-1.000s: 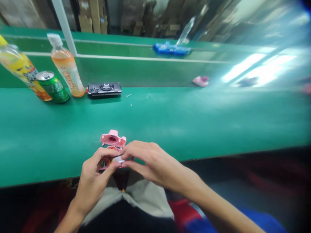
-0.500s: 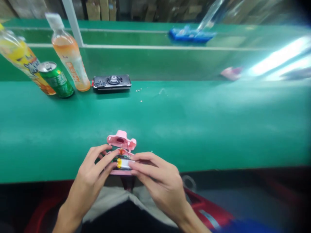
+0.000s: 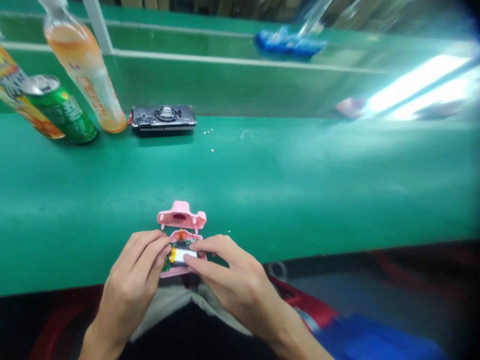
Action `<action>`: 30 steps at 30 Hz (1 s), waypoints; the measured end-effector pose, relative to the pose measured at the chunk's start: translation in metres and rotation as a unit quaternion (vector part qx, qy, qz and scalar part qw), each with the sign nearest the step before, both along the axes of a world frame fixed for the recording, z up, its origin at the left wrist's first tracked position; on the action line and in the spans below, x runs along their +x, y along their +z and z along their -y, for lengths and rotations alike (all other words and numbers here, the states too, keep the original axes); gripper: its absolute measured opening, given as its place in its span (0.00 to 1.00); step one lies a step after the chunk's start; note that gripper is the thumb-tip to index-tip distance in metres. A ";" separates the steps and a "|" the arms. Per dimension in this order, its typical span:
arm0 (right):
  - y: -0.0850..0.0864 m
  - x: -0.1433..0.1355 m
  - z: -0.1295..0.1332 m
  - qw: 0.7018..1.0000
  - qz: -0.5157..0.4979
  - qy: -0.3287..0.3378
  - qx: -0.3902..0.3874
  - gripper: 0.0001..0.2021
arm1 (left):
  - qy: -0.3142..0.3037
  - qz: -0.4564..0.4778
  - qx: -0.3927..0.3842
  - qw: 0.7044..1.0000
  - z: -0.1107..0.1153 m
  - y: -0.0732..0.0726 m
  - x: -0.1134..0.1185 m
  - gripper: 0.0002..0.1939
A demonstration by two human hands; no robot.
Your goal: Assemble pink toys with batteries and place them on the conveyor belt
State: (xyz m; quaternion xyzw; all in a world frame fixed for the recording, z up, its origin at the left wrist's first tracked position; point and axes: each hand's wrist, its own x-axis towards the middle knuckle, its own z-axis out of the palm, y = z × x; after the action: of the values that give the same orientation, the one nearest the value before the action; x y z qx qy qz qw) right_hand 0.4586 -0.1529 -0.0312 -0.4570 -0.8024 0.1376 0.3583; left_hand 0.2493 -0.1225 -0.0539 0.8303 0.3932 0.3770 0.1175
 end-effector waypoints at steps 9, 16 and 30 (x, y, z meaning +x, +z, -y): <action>0.003 -0.007 -0.002 0.999 0.031 0.011 -0.011 0.12 | 0.006 -0.004 -0.003 1.000 -0.001 -0.001 0.000 0.07; 0.008 -0.011 0.005 0.989 0.148 -0.012 0.010 0.14 | -0.097 -0.107 -0.017 0.989 0.006 0.001 -0.014 0.23; -0.016 -0.012 0.020 0.961 -0.051 -0.267 0.044 0.16 | -0.078 -0.097 0.005 0.992 0.006 0.000 -0.012 0.21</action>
State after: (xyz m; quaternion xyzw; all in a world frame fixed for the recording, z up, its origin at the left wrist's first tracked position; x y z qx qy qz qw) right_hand 0.4470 -0.1733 -0.0471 -0.6307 -0.6373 0.0249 0.4420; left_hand 0.2371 -0.1284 -0.0538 0.8916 0.3348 0.2865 0.1042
